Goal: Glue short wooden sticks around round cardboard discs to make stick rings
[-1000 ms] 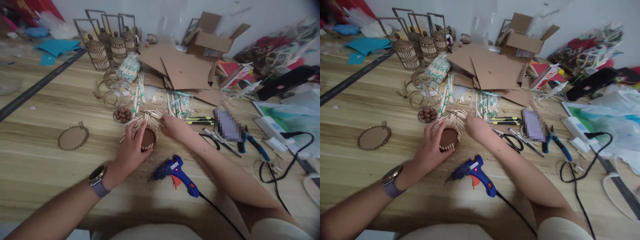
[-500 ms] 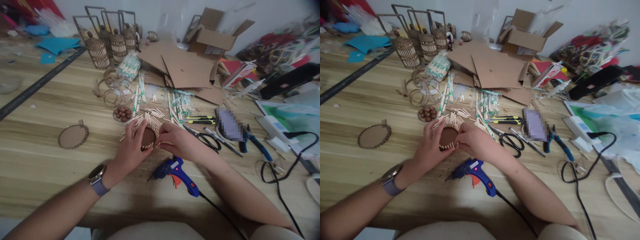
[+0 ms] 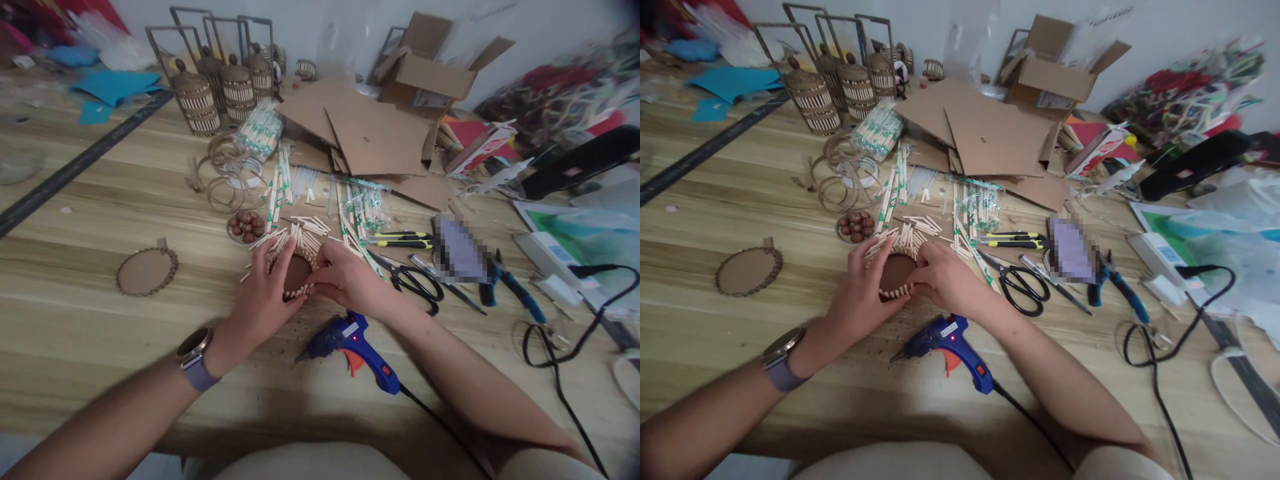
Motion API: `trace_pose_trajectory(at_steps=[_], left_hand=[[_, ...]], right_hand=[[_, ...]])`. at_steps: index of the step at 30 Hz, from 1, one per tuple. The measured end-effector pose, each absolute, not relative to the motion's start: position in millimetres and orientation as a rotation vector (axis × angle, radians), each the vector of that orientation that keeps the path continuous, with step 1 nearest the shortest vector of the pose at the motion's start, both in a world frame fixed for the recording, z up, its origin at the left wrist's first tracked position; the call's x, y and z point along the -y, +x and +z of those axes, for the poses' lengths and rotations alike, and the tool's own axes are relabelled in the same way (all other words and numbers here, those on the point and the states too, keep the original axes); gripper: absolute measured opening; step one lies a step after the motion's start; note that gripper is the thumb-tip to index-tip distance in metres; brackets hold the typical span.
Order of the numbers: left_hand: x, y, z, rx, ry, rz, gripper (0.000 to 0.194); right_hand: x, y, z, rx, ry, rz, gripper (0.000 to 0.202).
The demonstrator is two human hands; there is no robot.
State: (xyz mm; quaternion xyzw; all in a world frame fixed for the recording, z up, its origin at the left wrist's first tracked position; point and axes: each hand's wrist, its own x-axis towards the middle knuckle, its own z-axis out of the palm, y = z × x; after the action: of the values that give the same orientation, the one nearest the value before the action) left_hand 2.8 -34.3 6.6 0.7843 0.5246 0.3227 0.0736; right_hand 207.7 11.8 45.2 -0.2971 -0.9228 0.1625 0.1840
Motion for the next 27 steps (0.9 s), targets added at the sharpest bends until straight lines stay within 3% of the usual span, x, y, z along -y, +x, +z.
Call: trace_pose_trajectory(at_steps=[7,12,16,18,20,22,27], left_hand=[[33,3,8,-1.553,2.363,0.975,0.102],[33,1,6,-1.549,2.354,0.947,0.112],[32,-2,6,-1.496,2.365,0.946,0.107],[31,-3,6,-1.476,2.366,0.936,0.106],[32,-3,8,-1.487,2.36,0.919,0.109],[33,-2,9,-1.517,2.351,0.939,0.115],[35,6,10,-1.593,2.347,1.015,0.121]], right_hand=[[-15,210,38,2.595,-0.802,0.382,0.011],[-17,209,38,2.633,-0.792,0.367,0.013],[-9,212,59,2.613,-0.843,0.386,0.025],[1,220,78,2.563,-0.941,0.426,0.028],[16,232,98,2.566,-1.081,0.473,0.015],[35,244,110,2.679,-1.318,0.575,0.022],[78,255,95,2.645,-1.811,0.902,0.021]])
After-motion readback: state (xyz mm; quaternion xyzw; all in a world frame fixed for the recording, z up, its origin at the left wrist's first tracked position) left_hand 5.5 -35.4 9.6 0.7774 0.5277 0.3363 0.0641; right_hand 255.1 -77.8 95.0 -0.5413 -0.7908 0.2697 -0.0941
